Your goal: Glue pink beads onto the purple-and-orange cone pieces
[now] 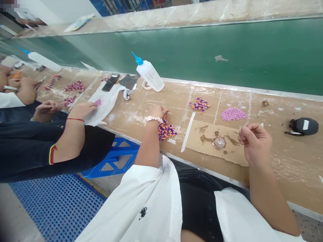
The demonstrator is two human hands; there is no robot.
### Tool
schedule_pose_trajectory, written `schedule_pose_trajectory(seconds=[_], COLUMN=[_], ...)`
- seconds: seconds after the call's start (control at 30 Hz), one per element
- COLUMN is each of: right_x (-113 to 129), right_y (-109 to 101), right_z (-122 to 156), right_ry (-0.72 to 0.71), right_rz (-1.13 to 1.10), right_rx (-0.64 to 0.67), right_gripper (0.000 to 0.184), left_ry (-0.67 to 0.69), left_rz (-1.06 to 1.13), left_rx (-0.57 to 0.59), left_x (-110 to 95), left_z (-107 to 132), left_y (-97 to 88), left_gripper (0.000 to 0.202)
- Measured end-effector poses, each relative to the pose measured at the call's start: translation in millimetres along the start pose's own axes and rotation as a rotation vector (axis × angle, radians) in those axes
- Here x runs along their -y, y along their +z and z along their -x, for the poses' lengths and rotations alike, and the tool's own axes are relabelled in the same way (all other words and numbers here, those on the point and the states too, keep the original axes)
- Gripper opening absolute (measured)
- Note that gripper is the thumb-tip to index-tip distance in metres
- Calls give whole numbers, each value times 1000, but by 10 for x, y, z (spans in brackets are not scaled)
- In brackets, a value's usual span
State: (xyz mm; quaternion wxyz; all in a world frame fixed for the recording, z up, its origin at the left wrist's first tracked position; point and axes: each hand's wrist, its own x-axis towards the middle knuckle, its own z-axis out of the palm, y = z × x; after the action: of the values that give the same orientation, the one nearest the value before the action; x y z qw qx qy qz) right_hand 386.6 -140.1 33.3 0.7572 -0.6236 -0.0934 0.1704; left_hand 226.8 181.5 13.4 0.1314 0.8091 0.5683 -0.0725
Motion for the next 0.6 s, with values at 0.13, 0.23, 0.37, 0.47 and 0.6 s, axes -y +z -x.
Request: schedule_pose_trajectory(seconds=[0.13, 0.23, 0.37, 0.47, 0.6], right_x=[-29, -113, -305, -448, -576], right_y=[-18, -51, -170, -304, -418], right_z=[-26, -103, -282, -425, -532], right_ry=[-9, -20, -47, -210, -379], right_rz=[-12, -2, 122, 534, 965], right_rx=[3, -30, -84, -84, 35], right_gripper=[34, 34, 30, 20, 19], left_ry=[72, 190, 476, 651, 584], left_rz=[45, 137, 360, 959, 1440], left_rx=[-11, -23, 43, 403, 890], left_x=[-65, -206, -599, -953, -1260], left_z=[22, 148, 497, 812, 1098], left_y=[-18, -53, -53, 20, 205], left_gripper=[16, 22, 22, 20, 21])
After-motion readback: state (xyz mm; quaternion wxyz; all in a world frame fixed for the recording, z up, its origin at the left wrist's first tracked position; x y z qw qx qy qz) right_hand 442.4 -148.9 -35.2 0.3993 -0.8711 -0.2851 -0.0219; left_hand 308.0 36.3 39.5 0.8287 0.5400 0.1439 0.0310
